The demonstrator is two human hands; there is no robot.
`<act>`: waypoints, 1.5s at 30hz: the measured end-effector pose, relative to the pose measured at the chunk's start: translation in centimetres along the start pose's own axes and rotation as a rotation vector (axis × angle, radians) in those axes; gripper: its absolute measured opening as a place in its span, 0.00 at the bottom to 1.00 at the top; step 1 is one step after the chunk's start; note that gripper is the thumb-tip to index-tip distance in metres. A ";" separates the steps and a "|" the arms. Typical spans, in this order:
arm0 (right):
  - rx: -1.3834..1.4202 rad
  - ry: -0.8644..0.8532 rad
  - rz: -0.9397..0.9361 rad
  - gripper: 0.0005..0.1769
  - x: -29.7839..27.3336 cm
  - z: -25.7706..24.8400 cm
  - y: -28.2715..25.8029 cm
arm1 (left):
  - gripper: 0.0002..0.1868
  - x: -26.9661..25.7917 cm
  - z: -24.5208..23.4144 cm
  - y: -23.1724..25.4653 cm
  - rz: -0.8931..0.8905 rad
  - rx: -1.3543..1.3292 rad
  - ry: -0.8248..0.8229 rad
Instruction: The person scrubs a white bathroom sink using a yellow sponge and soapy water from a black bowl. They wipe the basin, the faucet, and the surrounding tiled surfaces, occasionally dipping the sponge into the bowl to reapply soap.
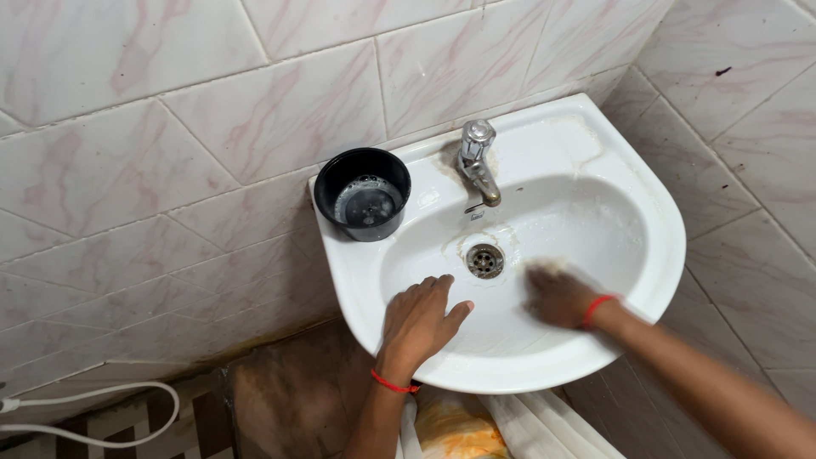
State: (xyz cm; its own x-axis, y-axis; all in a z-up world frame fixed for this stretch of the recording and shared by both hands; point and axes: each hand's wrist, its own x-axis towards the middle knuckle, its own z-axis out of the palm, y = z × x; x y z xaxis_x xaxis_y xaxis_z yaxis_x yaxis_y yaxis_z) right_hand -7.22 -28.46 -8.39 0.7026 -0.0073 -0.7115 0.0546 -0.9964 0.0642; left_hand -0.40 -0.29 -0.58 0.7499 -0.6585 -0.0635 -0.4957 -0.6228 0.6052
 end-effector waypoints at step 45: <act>1.032 -0.092 -1.010 0.36 -8.8 -6.0 -3.9 | 0.34 3.3 -1.3 0.6 -0.131 0.024 -0.164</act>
State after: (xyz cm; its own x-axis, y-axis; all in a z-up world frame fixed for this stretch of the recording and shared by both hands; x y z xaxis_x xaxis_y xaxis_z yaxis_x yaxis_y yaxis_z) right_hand -9.31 -24.04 1.84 0.6249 0.7570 -0.1908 -0.0638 -0.1940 -0.9789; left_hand 2.37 -2.30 0.57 0.7284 -0.6298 -0.2697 -0.4105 -0.7164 0.5641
